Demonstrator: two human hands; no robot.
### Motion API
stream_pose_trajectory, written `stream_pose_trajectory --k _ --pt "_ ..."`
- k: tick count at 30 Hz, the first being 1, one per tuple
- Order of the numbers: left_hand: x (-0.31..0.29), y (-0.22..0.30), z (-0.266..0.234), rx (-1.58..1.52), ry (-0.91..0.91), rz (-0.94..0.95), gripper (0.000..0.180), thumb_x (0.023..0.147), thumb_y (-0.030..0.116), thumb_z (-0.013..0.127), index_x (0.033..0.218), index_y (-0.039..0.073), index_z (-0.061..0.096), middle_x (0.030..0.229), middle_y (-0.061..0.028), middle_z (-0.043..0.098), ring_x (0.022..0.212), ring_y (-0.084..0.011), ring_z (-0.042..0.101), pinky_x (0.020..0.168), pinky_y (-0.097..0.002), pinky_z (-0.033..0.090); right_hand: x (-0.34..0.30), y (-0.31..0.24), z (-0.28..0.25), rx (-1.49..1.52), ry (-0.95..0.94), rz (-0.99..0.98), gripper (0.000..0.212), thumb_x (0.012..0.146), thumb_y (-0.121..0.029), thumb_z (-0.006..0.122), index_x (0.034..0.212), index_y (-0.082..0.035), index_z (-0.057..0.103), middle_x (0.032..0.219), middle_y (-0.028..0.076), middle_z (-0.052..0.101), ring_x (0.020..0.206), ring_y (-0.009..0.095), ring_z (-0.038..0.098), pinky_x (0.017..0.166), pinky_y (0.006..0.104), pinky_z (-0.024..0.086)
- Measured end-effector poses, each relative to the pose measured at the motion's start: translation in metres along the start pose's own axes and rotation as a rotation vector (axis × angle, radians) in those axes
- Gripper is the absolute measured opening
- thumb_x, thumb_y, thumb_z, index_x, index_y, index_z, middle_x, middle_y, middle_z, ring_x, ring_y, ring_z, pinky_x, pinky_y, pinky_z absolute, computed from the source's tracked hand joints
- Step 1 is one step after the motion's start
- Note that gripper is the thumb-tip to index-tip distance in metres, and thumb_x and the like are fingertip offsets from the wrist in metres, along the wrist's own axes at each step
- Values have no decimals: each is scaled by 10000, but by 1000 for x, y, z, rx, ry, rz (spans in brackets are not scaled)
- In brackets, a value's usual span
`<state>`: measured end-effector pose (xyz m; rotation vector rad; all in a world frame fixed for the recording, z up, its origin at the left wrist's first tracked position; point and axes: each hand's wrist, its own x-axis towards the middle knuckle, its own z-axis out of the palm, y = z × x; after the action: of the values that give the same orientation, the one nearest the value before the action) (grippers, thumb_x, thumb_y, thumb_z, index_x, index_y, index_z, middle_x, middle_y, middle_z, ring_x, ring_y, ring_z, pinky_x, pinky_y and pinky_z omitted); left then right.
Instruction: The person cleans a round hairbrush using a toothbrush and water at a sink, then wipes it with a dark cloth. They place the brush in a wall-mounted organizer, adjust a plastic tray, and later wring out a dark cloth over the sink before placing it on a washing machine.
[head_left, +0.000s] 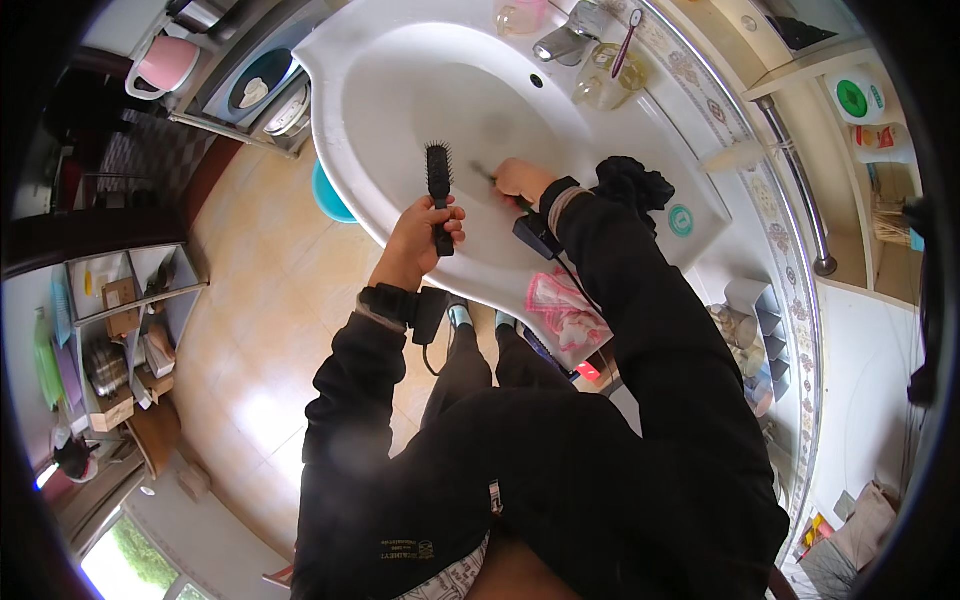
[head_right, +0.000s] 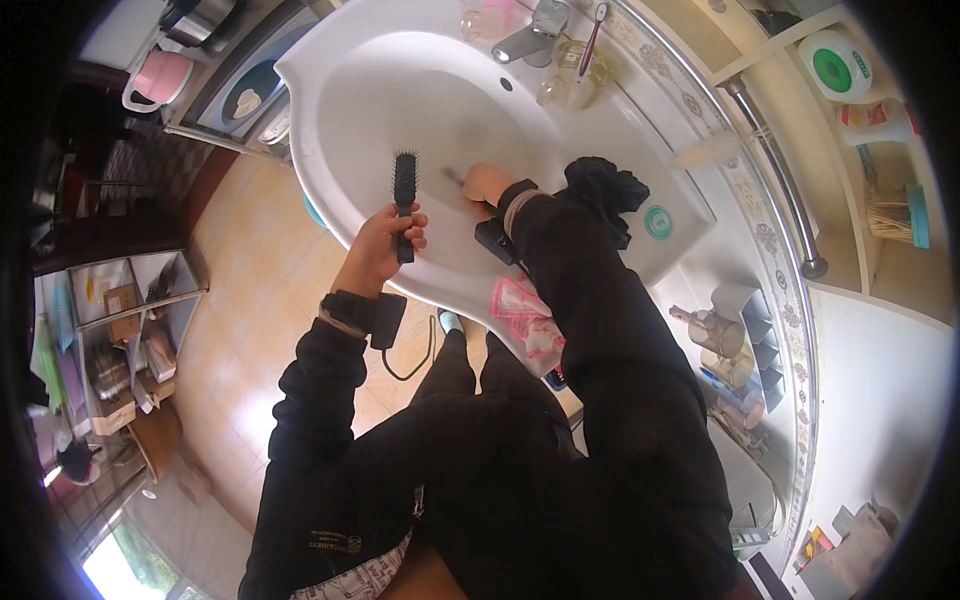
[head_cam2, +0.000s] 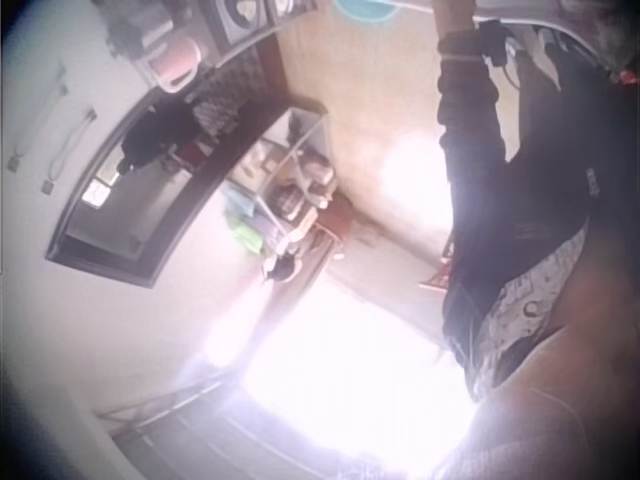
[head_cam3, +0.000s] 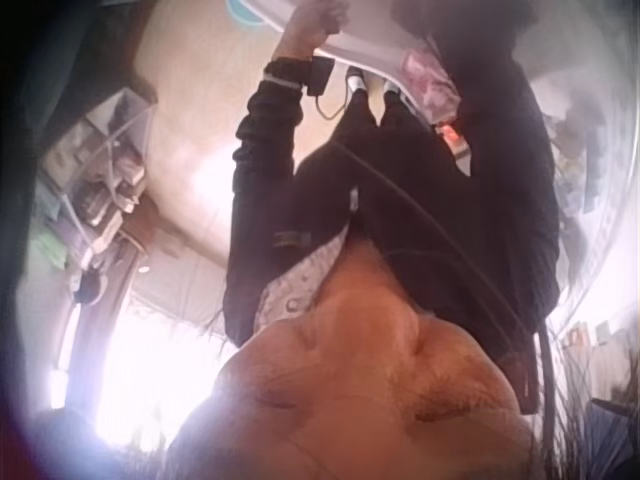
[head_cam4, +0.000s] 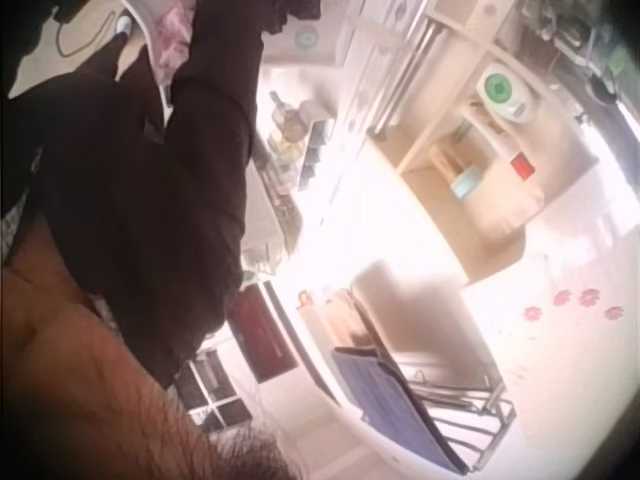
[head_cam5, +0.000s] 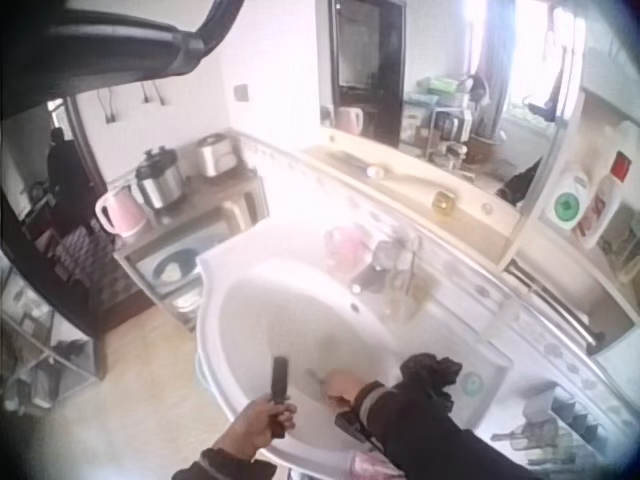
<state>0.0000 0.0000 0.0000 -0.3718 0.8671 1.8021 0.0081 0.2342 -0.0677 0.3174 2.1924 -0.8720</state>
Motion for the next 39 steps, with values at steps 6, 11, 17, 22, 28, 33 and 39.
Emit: stream_pose_trajectory --k 6,11,17,22,28,33,39 --pt "-9 10 34 181 139 71 258 975 93 378 1232 114 390 842 -153 527 629 -189 509 554 -335 474 -15 5 -13 431 635 183 197 814 -93 481 808 10 649 797 200 659 750 355 653 674 456 517" --pt "7 21 30 107 138 32 241 965 80 382 1206 88 392 852 -156 525 589 -157 458 513 -293 420 -8 -6 13 49 516 -87 211 801 -136 516 915 -27 658 913 186 659 888 358 636 762 435 513" --pt "13 28 19 -2 180 32 234 982 173 359 1166 36 404 867 -162 522 583 -145 430 492 -263 382 -11 -4 5 -73 571 -44 257 793 -153 578 1032 -121 665 805 140 644 730 293 622 670 368 495" --pt "10 33 24 -27 171 106 547 996 471 248 1135 2 491 875 -154 517 607 -148 425 472 -239 343 -62 -37 -1 225 575 -294 363 805 -143 624 1160 -220 642 702 115 628 606 216 590 598 327 469" --pt "6 44 40 19 130 89 685 978 554 201 1207 -4 525 862 -111 490 611 -133 399 463 -210 316 -107 -60 8 211 541 -464 258 812 -159 633 1061 -197 692 784 128 648 693 272 607 661 367 477" --pt "3 35 46 56 164 71 601 990 507 265 1214 15 529 835 -92 469 575 -111 379 435 -195 291 -99 -52 -4 162 948 -362 251 818 -119 653 1061 -167 693 698 128 624 553 192 541 576 318 450" --pt "-7 31 49 259 177 203 320 998 248 415 1246 56 480 839 -81 513 530 -77 364 419 -189 280 -102 -51 -15 373 819 -391 201 839 -156 632 1027 -125 698 737 177 636 588 319 589 567 369 456"
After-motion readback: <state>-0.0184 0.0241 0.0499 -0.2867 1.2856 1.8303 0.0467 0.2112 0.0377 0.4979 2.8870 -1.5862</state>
